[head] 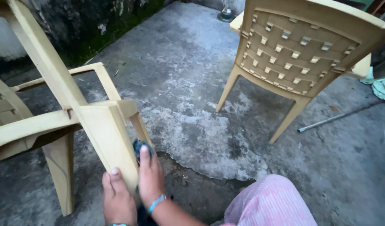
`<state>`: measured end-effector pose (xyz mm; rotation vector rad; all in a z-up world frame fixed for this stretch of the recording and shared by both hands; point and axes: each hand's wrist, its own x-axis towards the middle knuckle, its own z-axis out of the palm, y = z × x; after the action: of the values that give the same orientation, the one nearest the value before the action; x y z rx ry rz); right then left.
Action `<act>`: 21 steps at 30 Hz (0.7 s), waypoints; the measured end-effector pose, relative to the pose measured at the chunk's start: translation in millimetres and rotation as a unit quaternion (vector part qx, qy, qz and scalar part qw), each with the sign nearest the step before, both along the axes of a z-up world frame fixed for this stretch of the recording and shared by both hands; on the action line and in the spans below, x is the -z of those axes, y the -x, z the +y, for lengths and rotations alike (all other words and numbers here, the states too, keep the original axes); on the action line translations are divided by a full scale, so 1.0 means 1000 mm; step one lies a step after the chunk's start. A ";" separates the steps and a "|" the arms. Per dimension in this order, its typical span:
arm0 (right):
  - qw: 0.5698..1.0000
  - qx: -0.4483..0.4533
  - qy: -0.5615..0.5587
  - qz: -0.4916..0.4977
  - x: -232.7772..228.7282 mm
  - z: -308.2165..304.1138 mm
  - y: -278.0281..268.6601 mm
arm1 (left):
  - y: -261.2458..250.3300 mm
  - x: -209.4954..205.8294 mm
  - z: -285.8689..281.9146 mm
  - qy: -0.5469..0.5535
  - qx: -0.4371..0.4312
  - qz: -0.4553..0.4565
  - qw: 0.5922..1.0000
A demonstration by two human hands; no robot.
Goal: The person wipes down the back and seat of several plastic chairs using a cloth, then turns the chairs over to clean the legs and underside.
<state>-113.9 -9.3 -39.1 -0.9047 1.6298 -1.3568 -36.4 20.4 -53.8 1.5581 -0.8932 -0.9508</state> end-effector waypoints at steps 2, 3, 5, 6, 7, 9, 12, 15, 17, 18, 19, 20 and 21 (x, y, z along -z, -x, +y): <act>0.999 -0.005 -0.036 -0.029 0.024 0.013 0.005 | 0.003 0.002 -0.001 -0.011 -0.015 -0.002 1.000; 0.997 -0.006 -0.059 -0.046 0.042 0.026 0.006 | 0.004 0.004 0.004 -0.026 -0.021 0.015 0.999; 0.981 -0.075 -0.049 -0.175 0.076 0.046 0.013 | 0.006 0.005 0.010 -0.036 -0.021 0.037 0.998; 0.965 -0.108 -0.041 -0.237 0.089 0.050 0.019 | 0.008 0.004 0.013 -0.031 -0.013 0.043 0.999; 0.955 -0.130 -0.059 -0.260 0.098 0.053 0.023 | 0.008 0.002 0.014 -0.025 -0.006 0.048 0.999; 0.932 -0.172 -0.096 -0.305 0.101 0.057 0.029 | 0.008 -0.004 0.013 -0.028 -0.009 0.080 0.996; 0.907 -0.157 -0.063 -0.385 0.071 0.041 0.024 | 0.002 -0.017 0.005 -0.039 0.000 0.070 0.997; 0.941 -0.059 -0.005 -0.334 0.030 0.005 0.011 | 0.003 -0.020 0.002 -0.009 0.004 0.017 1.000; 0.994 -0.023 -0.030 -0.098 0.017 0.012 0.001 | 0.003 -0.020 0.001 -0.011 0.004 0.002 1.000; 0.999 -0.004 -0.041 0.023 0.016 0.011 -0.002 | 0.002 -0.019 0.004 -0.033 0.007 0.008 0.999; 0.998 -0.008 -0.044 0.039 0.021 0.019 0.000 | 0.002 -0.017 0.005 -0.055 0.008 0.016 0.998; 0.997 -0.013 -0.048 0.056 0.029 0.037 0.001 | 0.004 -0.014 0.007 -0.022 0.033 0.129 0.991; 0.996 -0.018 -0.052 0.072 0.028 0.035 0.002 | 0.006 -0.009 0.011 0.010 0.057 0.241 0.969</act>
<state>-116.4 25.2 -67.4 -0.9849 1.7676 -1.1928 -42.7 31.3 -44.5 1.1881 -0.6440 -1.3263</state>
